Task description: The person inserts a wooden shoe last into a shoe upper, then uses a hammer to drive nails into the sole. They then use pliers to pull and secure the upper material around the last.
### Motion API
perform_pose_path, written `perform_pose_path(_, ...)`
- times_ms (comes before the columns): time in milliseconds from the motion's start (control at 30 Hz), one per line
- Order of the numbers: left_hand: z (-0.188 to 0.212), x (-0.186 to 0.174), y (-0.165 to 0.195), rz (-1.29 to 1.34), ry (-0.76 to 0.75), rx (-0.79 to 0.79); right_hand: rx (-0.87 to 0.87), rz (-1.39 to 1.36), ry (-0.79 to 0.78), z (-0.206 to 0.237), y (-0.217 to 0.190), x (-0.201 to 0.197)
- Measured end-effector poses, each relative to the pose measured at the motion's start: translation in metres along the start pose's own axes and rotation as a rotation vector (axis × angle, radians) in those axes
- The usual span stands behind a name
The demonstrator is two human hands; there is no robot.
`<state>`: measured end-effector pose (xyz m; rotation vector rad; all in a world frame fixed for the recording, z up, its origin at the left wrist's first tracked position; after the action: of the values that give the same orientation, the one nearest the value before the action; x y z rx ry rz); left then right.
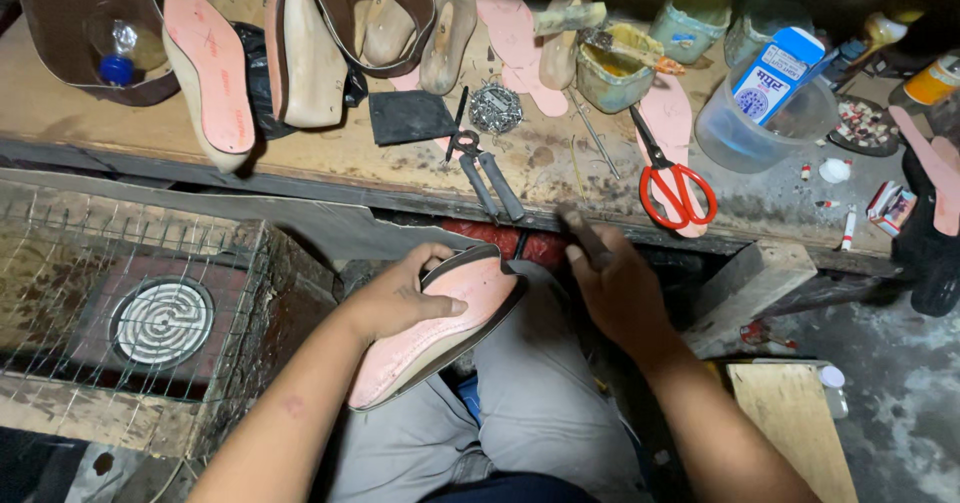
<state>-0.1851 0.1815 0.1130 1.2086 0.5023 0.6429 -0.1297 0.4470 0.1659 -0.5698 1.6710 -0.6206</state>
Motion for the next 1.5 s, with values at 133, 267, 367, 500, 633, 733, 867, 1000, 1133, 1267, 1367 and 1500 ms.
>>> perform_pose_path(133,0.035,0.001,0.035,-0.749,0.274,0.257,-0.203,0.314,0.139,-0.037,-0.002,-0.033)
perform_pose_path(267,0.051,0.032,0.047,-1.052,0.363,0.205,-0.192,0.5,0.126,-0.066,0.009,-0.037)
perform_pose_path(367,0.058,0.04,0.056,-1.088,0.386,0.129,-0.135,0.579,0.1,-0.077,0.018,-0.029)
perform_pose_path(500,0.068,0.023,0.056,-0.864,0.365,-0.065,-0.112,0.595,0.064,-0.081,0.024,-0.024)
perform_pose_path(633,0.092,0.0,0.071,-0.134,0.365,0.281,-0.145,0.579,0.128,-0.07,0.0,-0.027)
perform_pose_path(733,0.102,0.005,0.052,0.562,0.313,0.405,-0.393,0.308,0.3,-0.037,-0.055,-0.016)
perform_pose_path(867,0.126,0.036,0.013,0.925,0.311,0.484,0.149,-0.997,-0.552,0.022,-0.085,0.118)
perform_pose_path(1000,0.156,0.049,-0.029,0.886,0.451,0.479,0.442,-1.284,-0.62,0.084,-0.105,0.158)
perform_pose_path(1133,0.179,0.044,-0.063,0.916,0.65,0.38,0.484,-1.258,-0.616,0.104,-0.117,0.166)
perform_pose_path(1267,0.198,0.038,-0.076,0.855,0.758,0.259,0.576,-1.237,-0.55,0.113,-0.115,0.174)
perform_pose_path(1367,0.206,0.039,-0.082,0.889,0.796,0.278,0.535,-1.253,-0.539,0.119,-0.109,0.179)
perform_pose_path(1500,0.214,0.039,-0.088,0.828,0.836,0.377,0.377,-1.191,-0.454,0.124,-0.095,0.178)
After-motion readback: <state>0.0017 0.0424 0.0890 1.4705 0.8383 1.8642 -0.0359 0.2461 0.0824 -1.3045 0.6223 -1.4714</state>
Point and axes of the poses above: each hand's wrist, its own z-axis away from the middle knuckle, its own x-axis out of the palm, y = z × x, the point moved 8 cm from there along -z, towards the middle knuckle, and after that the axes turned 6 degrees about -y, right-handed, at the moved point
